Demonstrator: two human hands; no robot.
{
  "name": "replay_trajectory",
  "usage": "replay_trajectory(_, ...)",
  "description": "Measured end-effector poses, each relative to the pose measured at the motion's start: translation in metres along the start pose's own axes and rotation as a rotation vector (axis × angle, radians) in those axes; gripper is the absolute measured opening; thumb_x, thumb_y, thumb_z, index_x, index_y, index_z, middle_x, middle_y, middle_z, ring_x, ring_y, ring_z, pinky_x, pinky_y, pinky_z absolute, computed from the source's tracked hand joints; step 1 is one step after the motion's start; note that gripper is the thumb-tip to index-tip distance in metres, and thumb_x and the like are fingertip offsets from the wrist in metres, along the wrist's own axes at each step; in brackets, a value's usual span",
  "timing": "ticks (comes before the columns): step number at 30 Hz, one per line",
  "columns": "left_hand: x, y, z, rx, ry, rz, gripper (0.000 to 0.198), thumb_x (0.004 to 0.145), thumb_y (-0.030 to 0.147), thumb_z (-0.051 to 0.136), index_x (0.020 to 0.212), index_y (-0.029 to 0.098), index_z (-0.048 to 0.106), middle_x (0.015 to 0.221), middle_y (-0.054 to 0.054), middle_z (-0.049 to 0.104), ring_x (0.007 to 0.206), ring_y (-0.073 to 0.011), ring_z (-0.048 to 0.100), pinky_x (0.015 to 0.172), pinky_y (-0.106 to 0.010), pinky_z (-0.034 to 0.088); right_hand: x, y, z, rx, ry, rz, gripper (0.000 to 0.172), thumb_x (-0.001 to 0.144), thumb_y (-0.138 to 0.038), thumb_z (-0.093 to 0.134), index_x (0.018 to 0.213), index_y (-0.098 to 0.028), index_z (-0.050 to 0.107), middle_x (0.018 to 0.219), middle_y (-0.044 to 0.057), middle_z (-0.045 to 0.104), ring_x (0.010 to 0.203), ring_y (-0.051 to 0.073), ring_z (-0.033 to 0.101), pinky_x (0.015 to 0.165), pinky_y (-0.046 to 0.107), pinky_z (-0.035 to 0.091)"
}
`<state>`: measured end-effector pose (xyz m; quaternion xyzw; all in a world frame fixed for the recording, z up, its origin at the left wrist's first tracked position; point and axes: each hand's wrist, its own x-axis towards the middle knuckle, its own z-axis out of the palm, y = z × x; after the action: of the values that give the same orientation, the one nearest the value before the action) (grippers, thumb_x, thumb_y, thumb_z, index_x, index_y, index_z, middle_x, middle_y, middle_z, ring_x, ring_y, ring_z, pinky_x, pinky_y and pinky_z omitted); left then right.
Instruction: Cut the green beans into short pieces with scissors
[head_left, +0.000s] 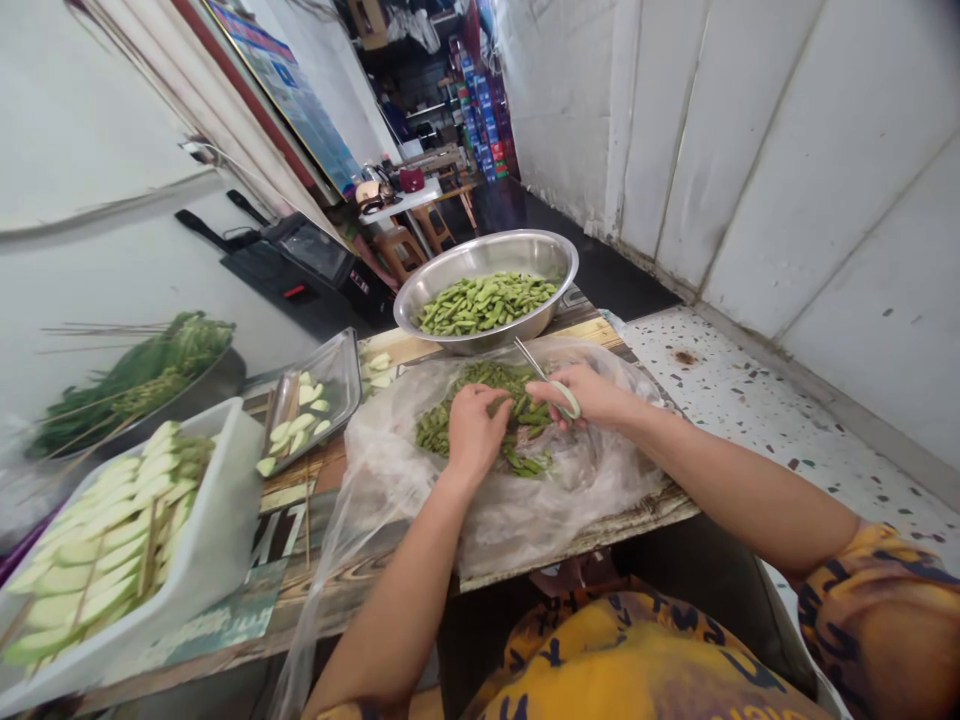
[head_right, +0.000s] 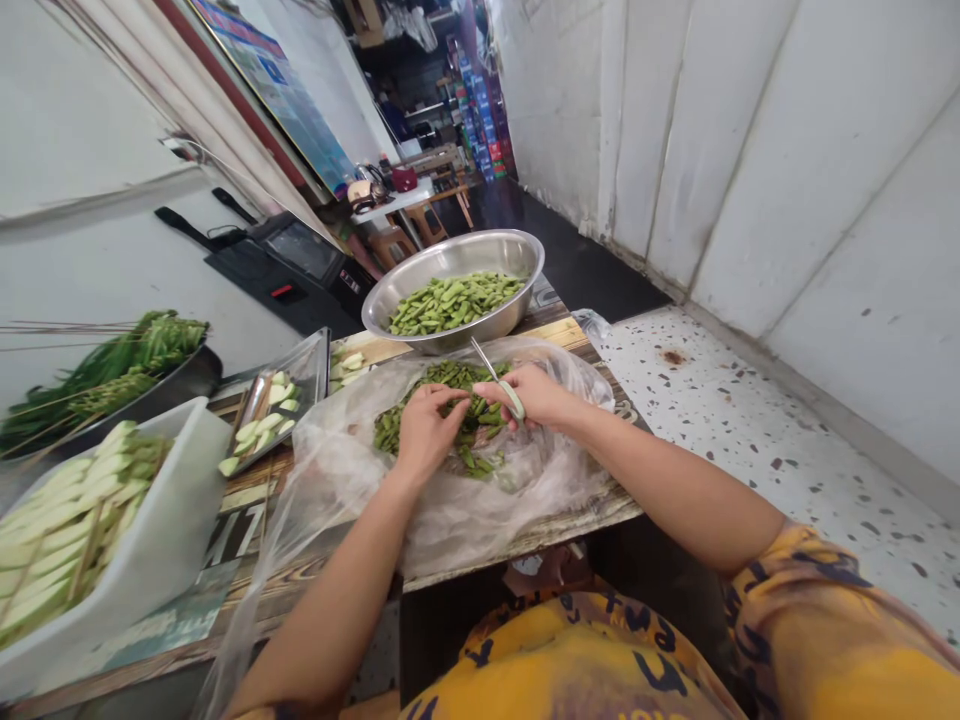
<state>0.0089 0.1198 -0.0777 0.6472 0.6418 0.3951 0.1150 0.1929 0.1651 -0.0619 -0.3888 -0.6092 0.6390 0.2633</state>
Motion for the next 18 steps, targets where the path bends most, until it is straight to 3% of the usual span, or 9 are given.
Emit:
replay_trajectory(4,-0.003,-0.004,0.02,0.246,-0.026,0.092,0.012,0.072,0.026,0.065,0.074,0.019,0.074,0.1,-0.013,0.056,0.099,-0.0284,0.047,0.089,-0.042,0.036,-0.002,-0.001,0.003,-0.029,0.003,0.005,0.048,0.067,-0.06,0.068,0.071,-0.013,0.058,0.045,-0.003,0.051,0.036,0.009,0.049,0.028,0.017,0.024)
replay_trajectory(8,-0.002,-0.007,0.018,0.222,-0.02,0.125,0.009,0.071,0.024,0.065,0.071,0.019,0.073,0.102,-0.012,0.057,0.1,-0.0279,0.046,0.09,-0.042,0.035,-0.004,-0.003,0.001,-0.18,-0.024,-0.037,0.049,0.07,-0.062,0.064,0.062,-0.014,0.055,0.043,-0.002,0.052,0.034,0.008,0.045,0.03,0.018,0.026)
replay_trajectory(11,0.004,-0.008,0.007,0.031,0.04,-0.03,0.006,0.067,0.023,0.066,0.07,0.018,0.069,0.087,-0.007,0.061,0.089,-0.0226,0.052,0.087,-0.037,0.038,-0.004,-0.001,-0.001,-0.338,-0.049,-0.072,0.052,0.071,-0.061,0.063,0.053,-0.015,0.049,0.042,-0.001,0.053,0.036,0.009,0.05,0.037,0.019,0.035)
replay_trajectory(14,0.008,-0.01,-0.005,-0.236,0.022,-0.241,0.015,0.067,0.031,0.066,0.074,0.018,0.067,0.075,-0.002,0.063,0.077,-0.0173,0.055,0.079,-0.03,0.041,-0.004,0.001,-0.003,-0.394,-0.092,-0.069,0.051,0.071,-0.063,0.062,0.057,-0.015,0.052,0.047,0.001,0.056,0.041,0.011,0.054,0.043,0.021,0.039)
replay_trajectory(18,0.008,-0.009,-0.016,-0.459,-0.025,-0.323,0.029,0.062,0.039,0.072,0.08,0.017,0.07,0.076,-0.002,0.067,0.075,-0.0165,0.057,0.071,-0.026,0.042,-0.005,0.002,-0.002,-0.373,-0.183,-0.047,0.051,0.069,-0.064,0.062,0.069,-0.013,0.06,0.052,0.0,0.057,0.044,0.011,0.053,0.043,0.021,0.04)
